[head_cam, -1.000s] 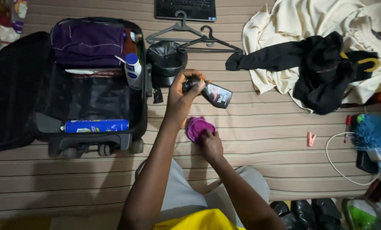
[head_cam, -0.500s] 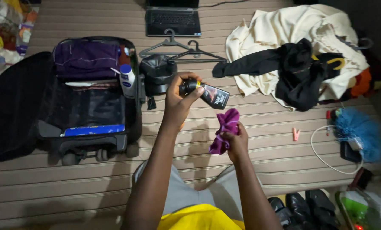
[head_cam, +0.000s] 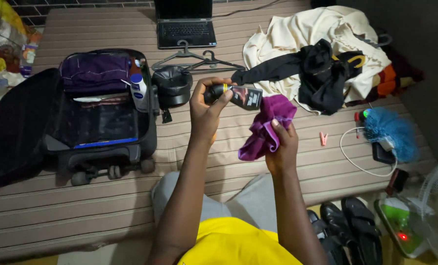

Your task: The recorder polishes a pair of black shoes and then packs them into a suitcase with other items.

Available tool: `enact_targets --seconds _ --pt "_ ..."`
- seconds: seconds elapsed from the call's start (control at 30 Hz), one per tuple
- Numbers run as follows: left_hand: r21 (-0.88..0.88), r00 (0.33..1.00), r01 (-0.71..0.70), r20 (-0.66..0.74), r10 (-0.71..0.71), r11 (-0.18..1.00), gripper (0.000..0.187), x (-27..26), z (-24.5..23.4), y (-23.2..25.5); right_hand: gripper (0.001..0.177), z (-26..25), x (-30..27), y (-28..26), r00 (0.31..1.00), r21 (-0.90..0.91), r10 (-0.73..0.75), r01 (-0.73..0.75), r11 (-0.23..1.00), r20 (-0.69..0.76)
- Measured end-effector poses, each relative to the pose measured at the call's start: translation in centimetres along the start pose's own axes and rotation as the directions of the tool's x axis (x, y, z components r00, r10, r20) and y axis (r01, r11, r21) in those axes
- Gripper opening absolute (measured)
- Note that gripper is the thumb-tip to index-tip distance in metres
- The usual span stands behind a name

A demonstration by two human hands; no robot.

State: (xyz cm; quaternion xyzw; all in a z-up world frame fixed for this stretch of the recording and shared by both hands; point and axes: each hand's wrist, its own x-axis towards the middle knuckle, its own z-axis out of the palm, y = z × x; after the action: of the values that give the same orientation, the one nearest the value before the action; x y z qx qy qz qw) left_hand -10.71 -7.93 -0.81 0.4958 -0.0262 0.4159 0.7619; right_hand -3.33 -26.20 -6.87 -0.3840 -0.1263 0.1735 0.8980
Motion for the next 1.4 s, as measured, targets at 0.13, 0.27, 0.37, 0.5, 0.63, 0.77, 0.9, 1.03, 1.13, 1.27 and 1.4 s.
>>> enact_targets --seconds 0.13,0.27,0.37,0.5,0.63,0.77,0.9,1.03,1.13,1.27,1.4 --pt "-0.019 1.000 -0.027 0.003 0.027 0.999 0.027 -0.9 1.1 0.5 0.029 1.9 -1.8 -1.8 0.993 0.047 -0.045 0.040 0.998 0.108" --pt "-0.048 0.998 -0.070 -0.002 0.070 0.996 0.029 -2.0 1.7 0.1 0.034 1.4 -2.2 -2.0 0.986 0.158 -0.043 0.016 0.987 0.164" --pt "-0.022 0.997 -0.079 -0.015 0.078 0.997 0.029 -3.0 2.2 -0.3 0.032 0.2 -2.0 -1.4 0.978 0.310 -0.024 -0.044 0.950 0.209" --pt "-0.021 1.000 0.001 -0.003 -0.001 1.000 0.028 -3.7 2.9 -0.1 0.034 1.7 -2.6 -1.5 0.965 0.264 -0.073 0.005 0.964 0.250" --pt "0.070 0.998 -0.025 0.053 0.022 0.997 0.027 -3.8 3.2 0.1 0.048 5.2 -3.9 -3.5 0.954 0.051 -0.160 0.151 0.987 0.256" --pt "0.077 0.993 0.024 0.111 -0.032 0.997 0.028 -4.0 4.0 0.6 0.055 3.9 -3.1 -2.4 0.947 -0.024 -0.230 0.242 0.970 0.223" --pt "0.125 0.983 0.025 0.180 -0.048 0.992 0.027 -4.5 4.1 1.2 0.047 3.8 -3.1 -1.9 0.942 -0.049 -0.283 0.296 0.954 0.179" --pt "0.229 0.978 -0.052 0.207 0.004 0.972 0.026 -5.0 4.1 0.6 0.039 3.9 -3.0 -1.1 0.957 0.032 -0.271 0.269 0.963 0.100" --pt "0.169 0.981 0.028 0.185 -0.060 0.985 0.026 -5.1 4.6 0.5 0.033 3.5 -1.9 -0.1 0.947 0.058 -0.320 0.319 0.946 0.014" --pt "0.142 0.983 0.032 0.174 -0.057 0.989 0.027 -5.0 4.9 0.8 0.032 4.0 -1.7 -0.1 0.949 0.037 -0.275 0.284 0.958 -0.155" --pt "0.036 0.982 0.054 0.177 -0.060 0.998 0.028 -5.2 4.6 0.8 0.030 3.9 -1.8 0.6 0.947 0.023 -0.276 0.283 0.959 -0.165"
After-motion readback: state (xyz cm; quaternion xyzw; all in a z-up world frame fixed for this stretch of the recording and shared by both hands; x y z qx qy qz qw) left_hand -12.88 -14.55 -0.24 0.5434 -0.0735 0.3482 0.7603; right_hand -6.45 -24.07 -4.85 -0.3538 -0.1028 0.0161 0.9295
